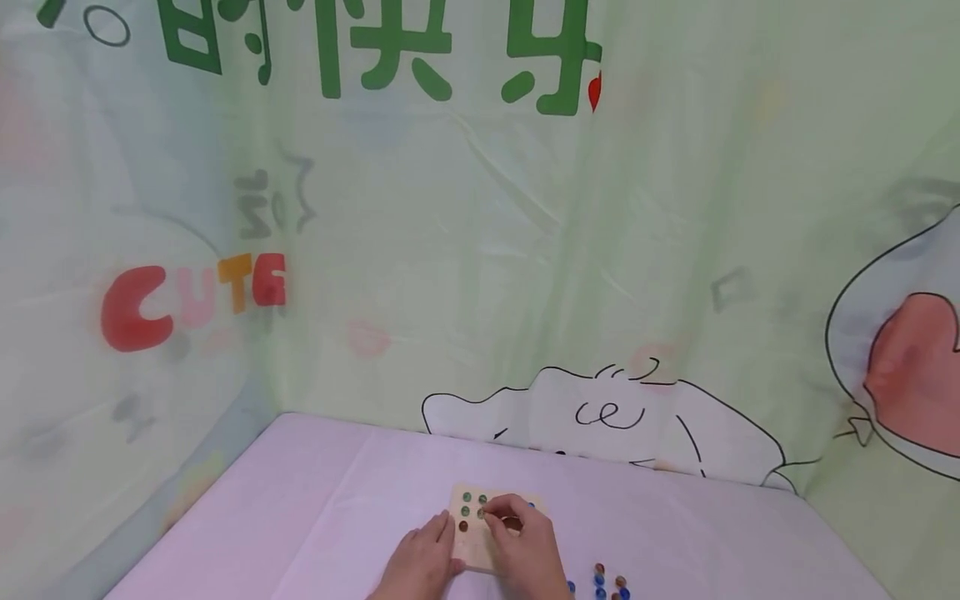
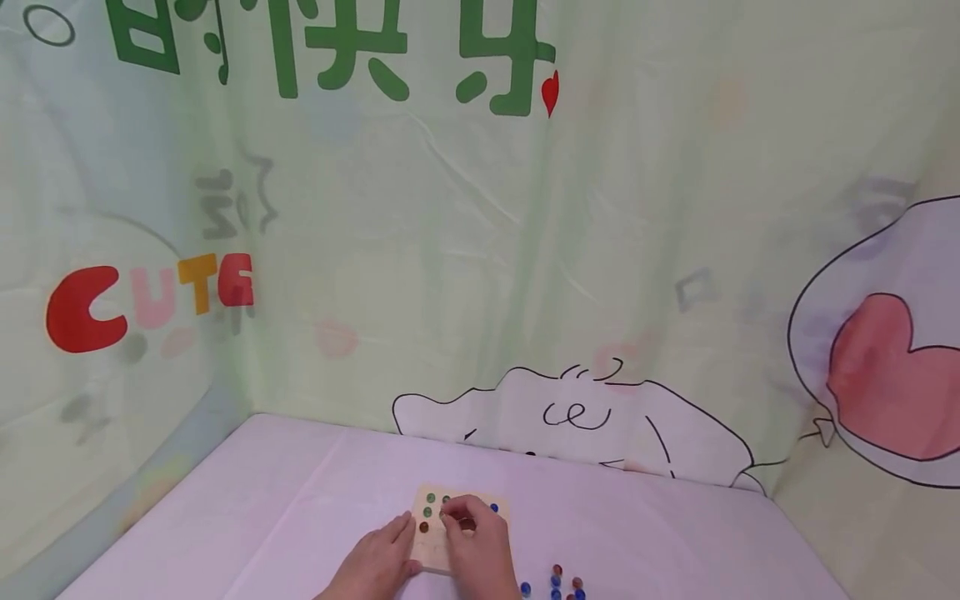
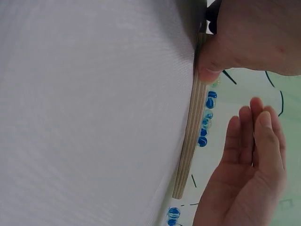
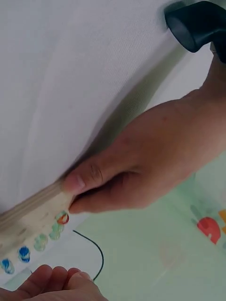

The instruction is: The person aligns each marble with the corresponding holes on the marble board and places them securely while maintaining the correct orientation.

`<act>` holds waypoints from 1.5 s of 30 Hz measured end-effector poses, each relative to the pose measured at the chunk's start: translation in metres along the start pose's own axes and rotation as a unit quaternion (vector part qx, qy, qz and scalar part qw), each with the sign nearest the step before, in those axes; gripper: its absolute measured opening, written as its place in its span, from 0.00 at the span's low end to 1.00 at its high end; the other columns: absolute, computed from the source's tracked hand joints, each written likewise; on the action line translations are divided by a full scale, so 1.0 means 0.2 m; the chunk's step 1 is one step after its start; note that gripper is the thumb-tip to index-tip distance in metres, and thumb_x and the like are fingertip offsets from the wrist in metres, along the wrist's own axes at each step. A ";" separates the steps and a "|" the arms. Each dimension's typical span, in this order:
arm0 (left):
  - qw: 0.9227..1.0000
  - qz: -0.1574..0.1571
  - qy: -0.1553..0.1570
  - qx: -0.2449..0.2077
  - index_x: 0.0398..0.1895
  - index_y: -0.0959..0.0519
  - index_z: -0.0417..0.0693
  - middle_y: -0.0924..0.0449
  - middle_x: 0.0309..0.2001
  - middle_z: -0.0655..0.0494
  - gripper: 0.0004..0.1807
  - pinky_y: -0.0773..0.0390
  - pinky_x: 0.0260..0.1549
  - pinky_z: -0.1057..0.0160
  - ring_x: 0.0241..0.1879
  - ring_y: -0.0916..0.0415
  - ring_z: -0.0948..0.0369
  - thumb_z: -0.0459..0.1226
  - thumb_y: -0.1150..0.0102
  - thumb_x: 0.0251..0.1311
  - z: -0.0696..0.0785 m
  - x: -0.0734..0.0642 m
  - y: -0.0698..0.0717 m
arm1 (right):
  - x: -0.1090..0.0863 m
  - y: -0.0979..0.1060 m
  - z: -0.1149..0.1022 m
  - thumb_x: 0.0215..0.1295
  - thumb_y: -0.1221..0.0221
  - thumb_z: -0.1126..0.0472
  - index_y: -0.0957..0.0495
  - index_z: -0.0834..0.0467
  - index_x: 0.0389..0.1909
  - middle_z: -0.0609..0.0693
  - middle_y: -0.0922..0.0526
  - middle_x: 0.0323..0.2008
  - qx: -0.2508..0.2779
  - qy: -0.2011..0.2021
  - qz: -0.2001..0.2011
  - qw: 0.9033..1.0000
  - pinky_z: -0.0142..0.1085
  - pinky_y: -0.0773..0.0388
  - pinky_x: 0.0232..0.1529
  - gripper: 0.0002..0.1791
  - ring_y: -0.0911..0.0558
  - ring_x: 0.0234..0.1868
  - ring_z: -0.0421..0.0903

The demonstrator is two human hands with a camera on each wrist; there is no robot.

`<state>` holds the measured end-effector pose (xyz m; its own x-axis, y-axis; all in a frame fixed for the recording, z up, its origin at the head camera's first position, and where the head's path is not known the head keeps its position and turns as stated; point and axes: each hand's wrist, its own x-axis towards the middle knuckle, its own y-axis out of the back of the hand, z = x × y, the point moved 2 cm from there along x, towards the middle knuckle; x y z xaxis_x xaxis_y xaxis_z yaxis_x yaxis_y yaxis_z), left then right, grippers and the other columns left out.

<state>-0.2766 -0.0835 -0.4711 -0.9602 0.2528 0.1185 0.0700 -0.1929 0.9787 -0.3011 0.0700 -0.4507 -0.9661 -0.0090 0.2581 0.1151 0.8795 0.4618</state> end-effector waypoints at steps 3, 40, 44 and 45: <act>1.000 -0.013 0.009 -0.013 0.69 0.32 0.39 0.30 0.69 0.46 0.38 0.24 0.63 0.52 0.67 0.30 0.54 0.54 0.43 0.65 -0.01 0.00 0.00 | -0.02 0.06 -0.02 0.63 0.37 0.69 0.17 0.56 0.39 0.47 0.14 0.38 -0.001 0.023 0.010 1.000 0.29 0.16 0.43 0.06 0.19 0.40 0.40; 1.000 0.000 -0.004 -0.022 0.70 0.34 0.38 0.31 0.69 0.45 0.36 0.26 0.65 0.53 0.68 0.31 0.51 0.52 0.44 0.67 -0.01 -0.05 0.03 | -0.27 0.73 0.29 0.68 0.42 0.65 0.19 0.61 0.46 0.55 0.14 0.42 -0.051 -0.111 0.097 0.988 0.23 0.19 0.39 0.09 0.18 0.38 0.38; 1.000 -0.006 0.002 -0.022 0.70 0.34 0.39 0.31 0.69 0.45 0.36 0.26 0.65 0.53 0.68 0.31 0.52 0.52 0.44 0.66 0.00 -0.06 0.03 | -0.26 0.78 0.38 0.68 0.43 0.64 0.20 0.61 0.48 0.55 0.14 0.44 -0.044 -0.133 0.096 0.986 0.23 0.19 0.38 0.10 0.17 0.39 0.40; 1.000 -0.007 0.002 -0.021 0.70 0.34 0.39 0.31 0.69 0.46 0.36 0.26 0.65 0.53 0.68 0.32 0.52 0.52 0.44 0.67 0.00 -0.05 0.03 | -0.26 0.79 0.40 0.68 0.43 0.63 0.20 0.61 0.48 0.55 0.14 0.44 -0.042 -0.137 0.099 0.985 0.23 0.19 0.38 0.11 0.16 0.39 0.40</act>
<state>-0.2655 -0.0868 -0.4672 -0.9619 0.2523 0.1052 0.0461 -0.2296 0.9722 -0.2508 0.2480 -0.4583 -0.9473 0.2983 0.1166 0.3157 0.8088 0.4962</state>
